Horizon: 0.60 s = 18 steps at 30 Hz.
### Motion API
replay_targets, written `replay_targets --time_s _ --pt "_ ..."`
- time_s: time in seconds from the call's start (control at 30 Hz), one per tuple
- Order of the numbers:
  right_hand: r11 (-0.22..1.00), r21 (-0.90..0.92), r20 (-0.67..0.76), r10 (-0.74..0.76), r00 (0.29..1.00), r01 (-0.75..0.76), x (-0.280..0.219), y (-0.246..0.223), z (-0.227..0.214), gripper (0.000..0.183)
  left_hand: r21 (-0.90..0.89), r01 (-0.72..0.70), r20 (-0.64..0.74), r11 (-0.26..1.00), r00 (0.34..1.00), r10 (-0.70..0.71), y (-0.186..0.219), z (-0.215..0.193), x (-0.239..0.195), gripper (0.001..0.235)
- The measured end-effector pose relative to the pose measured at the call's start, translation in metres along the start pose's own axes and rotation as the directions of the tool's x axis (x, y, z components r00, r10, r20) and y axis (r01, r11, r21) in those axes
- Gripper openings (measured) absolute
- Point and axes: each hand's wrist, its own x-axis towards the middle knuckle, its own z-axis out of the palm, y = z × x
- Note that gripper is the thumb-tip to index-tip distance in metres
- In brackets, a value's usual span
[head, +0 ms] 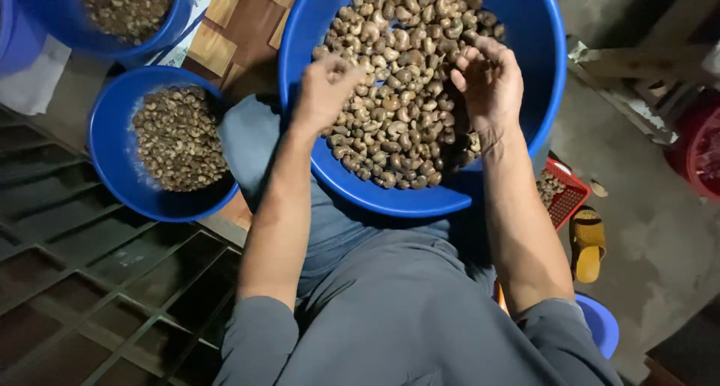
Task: The person sits with a large blue basin of cashew nuts on their lap and sorts the nuts by hand. They repeatedly scoop handfuls of cashews from the main basin and transfer them into a smaller red basket placed on the floor to their right.
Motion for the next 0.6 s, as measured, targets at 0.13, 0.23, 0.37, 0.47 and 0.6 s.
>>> replay_targets --time_s 0.13,0.23,0.37,0.47,0.6 --pt "0.999 -0.044 -0.082 0.010 0.997 -0.014 0.006 0.006 0.000 0.019 0.553 0.162 0.069 0.817 0.969 -0.238 -0.006 0.018 -0.004 0.034" --pt "0.981 -0.186 -0.144 -0.089 0.986 0.061 0.022 0.023 -0.014 0.019 0.674 0.032 0.151 0.738 0.972 -0.179 -0.018 0.025 -0.002 0.041" --pt "0.762 -0.610 0.027 -0.254 0.967 0.217 0.018 0.032 -0.015 0.011 0.741 -0.017 0.213 0.671 0.954 -0.211 -0.026 0.033 0.002 0.032" --pt "0.250 -0.789 0.477 -0.325 0.817 0.561 0.000 0.028 -0.006 0.007 0.751 0.046 0.192 0.659 0.939 -0.285 -0.023 0.033 0.005 0.038" --pt "-0.130 -0.844 0.536 -0.240 0.809 0.521 0.001 0.048 -0.009 0.030 0.628 -0.123 0.216 0.768 0.976 -0.020 -0.067 0.030 0.004 0.033"
